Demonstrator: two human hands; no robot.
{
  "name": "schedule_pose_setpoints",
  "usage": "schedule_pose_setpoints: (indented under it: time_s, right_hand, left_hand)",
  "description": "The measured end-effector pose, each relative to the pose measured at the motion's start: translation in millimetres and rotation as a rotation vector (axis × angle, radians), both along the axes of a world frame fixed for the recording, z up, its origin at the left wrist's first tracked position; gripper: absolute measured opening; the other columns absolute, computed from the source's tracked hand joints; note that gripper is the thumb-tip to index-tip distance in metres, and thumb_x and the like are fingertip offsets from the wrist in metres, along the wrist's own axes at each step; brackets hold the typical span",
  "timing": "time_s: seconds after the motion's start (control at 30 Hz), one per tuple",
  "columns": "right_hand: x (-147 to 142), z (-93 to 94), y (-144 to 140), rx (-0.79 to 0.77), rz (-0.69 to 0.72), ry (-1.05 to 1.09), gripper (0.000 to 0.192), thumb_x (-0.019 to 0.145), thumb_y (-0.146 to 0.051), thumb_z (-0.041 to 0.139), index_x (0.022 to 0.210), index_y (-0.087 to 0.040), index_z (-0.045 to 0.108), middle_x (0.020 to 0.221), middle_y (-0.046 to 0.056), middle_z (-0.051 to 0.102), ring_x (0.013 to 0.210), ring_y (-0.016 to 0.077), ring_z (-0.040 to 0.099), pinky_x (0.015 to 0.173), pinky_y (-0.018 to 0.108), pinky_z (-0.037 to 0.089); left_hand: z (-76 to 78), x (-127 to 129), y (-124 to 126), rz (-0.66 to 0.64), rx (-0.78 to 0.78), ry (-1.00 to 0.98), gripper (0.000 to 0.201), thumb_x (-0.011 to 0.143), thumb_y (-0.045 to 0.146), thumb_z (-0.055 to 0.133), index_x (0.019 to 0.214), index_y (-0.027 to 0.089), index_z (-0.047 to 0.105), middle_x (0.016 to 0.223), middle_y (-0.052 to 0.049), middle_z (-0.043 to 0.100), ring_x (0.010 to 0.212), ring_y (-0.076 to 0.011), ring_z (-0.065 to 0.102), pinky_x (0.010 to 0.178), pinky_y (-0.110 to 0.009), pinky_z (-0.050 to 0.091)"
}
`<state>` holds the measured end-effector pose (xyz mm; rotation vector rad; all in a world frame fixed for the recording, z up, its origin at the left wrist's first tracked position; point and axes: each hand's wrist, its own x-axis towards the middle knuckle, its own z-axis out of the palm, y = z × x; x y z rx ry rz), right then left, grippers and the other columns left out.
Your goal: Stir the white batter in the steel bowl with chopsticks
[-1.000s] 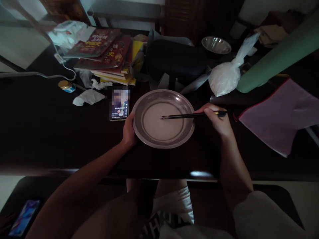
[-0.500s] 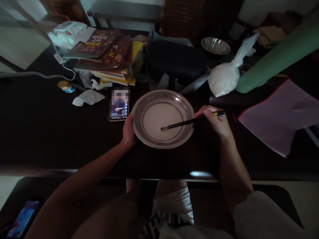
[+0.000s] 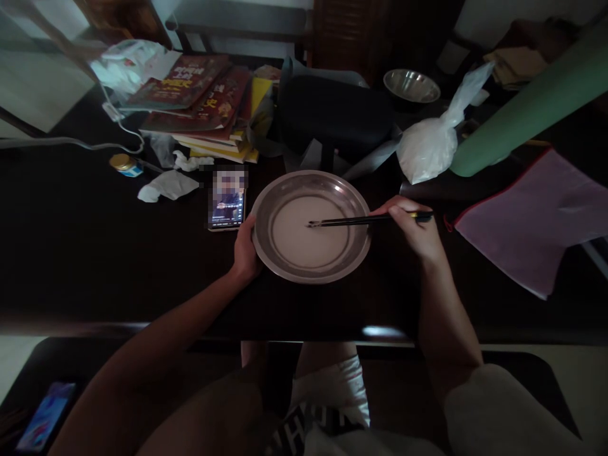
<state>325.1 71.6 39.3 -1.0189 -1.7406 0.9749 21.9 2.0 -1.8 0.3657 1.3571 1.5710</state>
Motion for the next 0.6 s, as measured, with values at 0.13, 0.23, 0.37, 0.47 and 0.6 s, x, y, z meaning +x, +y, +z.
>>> schedule_pose_setpoints:
  time_s: [0.13, 0.23, 0.37, 0.47, 0.6]
  right_hand:
    - [-0.8, 0.3, -0.5, -0.043, 0.008, 0.055, 0.033, 0.091, -0.057, 0.067, 0.083, -0.029, 0.08, 0.078, 0.001, 0.079, 0.078, 0.0213, 0.074, 0.079, 0.039, 0.06]
    - [-1.9, 0.3, -0.5, -0.039, 0.084, -0.013, 0.032, 0.091, -0.057, 0.068, 0.086, -0.029, 0.082, 0.084, 0.002, 0.08, 0.085, 0.022, 0.075, 0.083, 0.039, 0.059]
    - [0.0, -0.1, -0.4, -0.023, -0.026, 0.037, 0.03, 0.093, -0.054, 0.066, 0.085, -0.029, 0.081, 0.083, 0.001, 0.08, 0.083, 0.0206, 0.075, 0.083, 0.038, 0.059]
    - [-0.1, -0.6, -0.4, -0.062, 0.02, 0.053, 0.032, 0.092, -0.056, 0.066, 0.084, -0.029, 0.081, 0.08, 0.001, 0.079, 0.079, 0.0208, 0.075, 0.079, 0.038, 0.059]
    - [-0.6, -0.1, -0.2, -0.023, 0.077, -0.03, 0.029, 0.093, -0.053, 0.067, 0.088, -0.029, 0.083, 0.089, 0.002, 0.081, 0.089, 0.0217, 0.075, 0.085, 0.038, 0.058]
  left_hand:
    - [1.7, -0.6, -0.4, 0.011, -0.013, -0.012, 0.02, 0.082, 0.04, 0.064, 0.073, 0.022, 0.064, 0.076, -0.003, 0.072, 0.087, -0.0255, 0.073, 0.078, -0.034, 0.062]
    - [3.3, 0.4, 0.1, 0.033, -0.03, -0.027, 0.019, 0.084, 0.036, 0.061, 0.071, 0.022, 0.064, 0.073, -0.002, 0.072, 0.084, -0.0239, 0.073, 0.077, -0.033, 0.062]
    - [3.4, 1.3, 0.4, 0.029, -0.021, -0.031, 0.019, 0.085, 0.037, 0.061, 0.075, 0.022, 0.067, 0.073, -0.002, 0.073, 0.085, -0.0251, 0.073, 0.076, -0.033, 0.062]
    - [2.1, 0.7, -0.2, 0.01, -0.002, -0.006, 0.02, 0.084, 0.04, 0.064, 0.074, 0.023, 0.066, 0.073, -0.003, 0.072, 0.086, -0.0264, 0.073, 0.075, -0.034, 0.062]
    - [-0.1, -0.2, -0.5, -0.009, 0.013, 0.004, 0.022, 0.083, 0.042, 0.064, 0.074, 0.023, 0.064, 0.073, -0.003, 0.071, 0.088, -0.0271, 0.074, 0.076, -0.035, 0.062]
